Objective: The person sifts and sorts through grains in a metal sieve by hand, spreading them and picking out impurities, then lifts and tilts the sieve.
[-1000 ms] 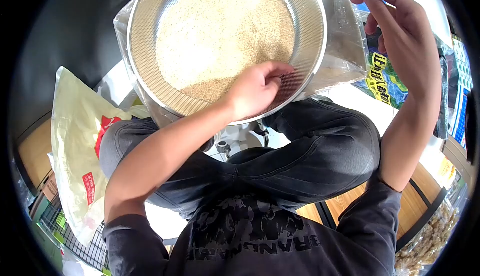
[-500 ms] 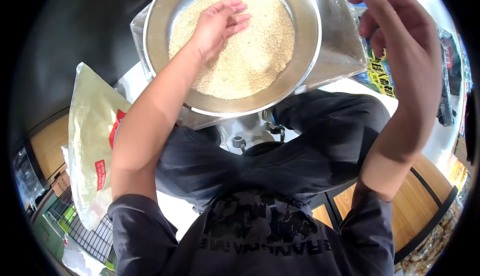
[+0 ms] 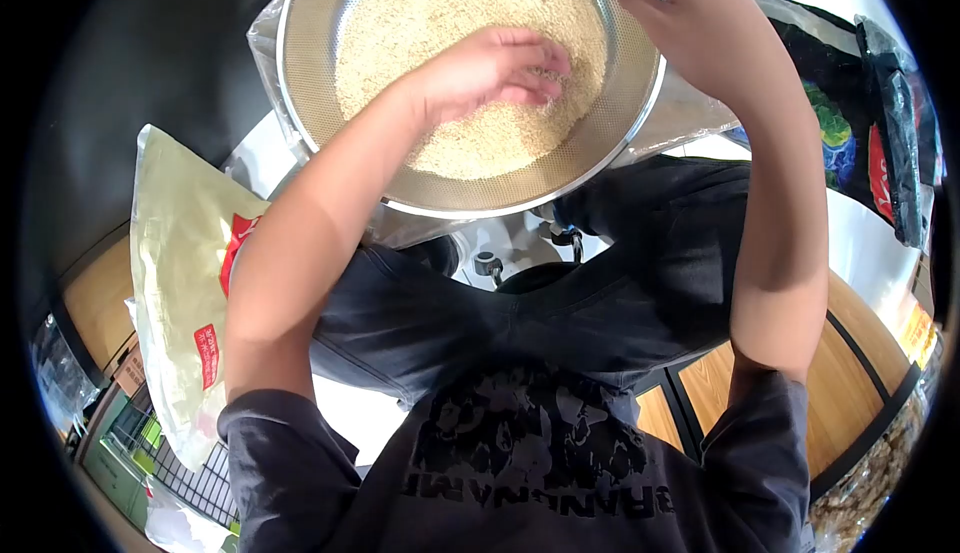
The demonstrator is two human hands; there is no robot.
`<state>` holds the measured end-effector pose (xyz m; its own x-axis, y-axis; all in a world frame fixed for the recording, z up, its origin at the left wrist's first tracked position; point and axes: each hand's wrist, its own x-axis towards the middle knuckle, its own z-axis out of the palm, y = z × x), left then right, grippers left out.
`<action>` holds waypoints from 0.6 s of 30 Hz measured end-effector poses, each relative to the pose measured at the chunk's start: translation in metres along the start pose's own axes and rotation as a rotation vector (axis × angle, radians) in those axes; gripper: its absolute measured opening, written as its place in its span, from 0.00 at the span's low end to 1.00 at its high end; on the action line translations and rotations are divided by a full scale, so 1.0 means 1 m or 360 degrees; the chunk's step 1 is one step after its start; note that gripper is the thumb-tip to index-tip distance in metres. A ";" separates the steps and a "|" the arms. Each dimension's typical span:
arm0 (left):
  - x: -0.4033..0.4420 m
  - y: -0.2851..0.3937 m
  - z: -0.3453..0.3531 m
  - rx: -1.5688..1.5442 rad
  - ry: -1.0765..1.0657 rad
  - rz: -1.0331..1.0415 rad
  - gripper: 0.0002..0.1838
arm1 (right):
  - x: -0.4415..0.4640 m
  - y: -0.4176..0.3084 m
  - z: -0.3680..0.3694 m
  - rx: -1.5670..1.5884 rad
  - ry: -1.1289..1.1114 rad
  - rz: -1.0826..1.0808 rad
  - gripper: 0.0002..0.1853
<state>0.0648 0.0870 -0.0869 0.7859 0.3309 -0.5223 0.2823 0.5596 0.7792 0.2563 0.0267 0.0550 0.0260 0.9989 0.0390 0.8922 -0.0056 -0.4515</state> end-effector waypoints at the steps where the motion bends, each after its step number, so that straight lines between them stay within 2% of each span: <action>1: 0.003 0.001 -0.004 -0.0009 -0.0010 -0.0009 0.18 | 0.005 0.002 0.000 -0.0006 -0.0204 0.0123 0.13; 5: 0.005 0.030 -0.036 -0.0306 0.0690 0.0329 0.18 | -0.005 -0.017 -0.009 -0.0073 -0.0105 0.0161 0.14; 6: 0.016 0.020 -0.076 -0.0561 0.0547 0.0395 0.16 | 0.001 -0.009 -0.006 -0.0040 -0.0170 0.0207 0.14; 9: 0.002 0.034 -0.106 -0.0795 0.0854 0.0545 0.13 | -0.001 -0.014 -0.008 0.0000 -0.0177 0.0187 0.14; 13: -0.012 0.043 -0.103 -0.0801 0.0839 0.0451 0.13 | -0.007 -0.024 -0.017 0.0069 -0.0090 0.0096 0.14; 15: -0.013 0.046 -0.086 -0.0524 0.0562 0.0091 0.12 | 0.005 -0.018 -0.010 0.0048 -0.0172 0.0180 0.14; 16: -0.009 0.045 -0.084 -0.0426 0.0098 0.0016 0.10 | 0.007 -0.016 -0.009 0.0028 -0.0218 0.0227 0.14; 17: -0.010 0.041 -0.077 -0.0425 0.0101 0.0012 0.10 | 0.010 -0.016 -0.008 0.0006 -0.0265 0.0273 0.14; 18: -0.015 0.041 -0.053 0.0180 0.0220 -0.0029 0.13 | 0.011 -0.025 -0.012 0.0024 -0.0301 0.0347 0.14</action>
<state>0.0350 0.1450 -0.0655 0.6990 0.4273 -0.5734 0.3620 0.4800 0.7991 0.2399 0.0371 0.0776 0.1309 0.9651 -0.2267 0.8678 -0.2221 -0.4445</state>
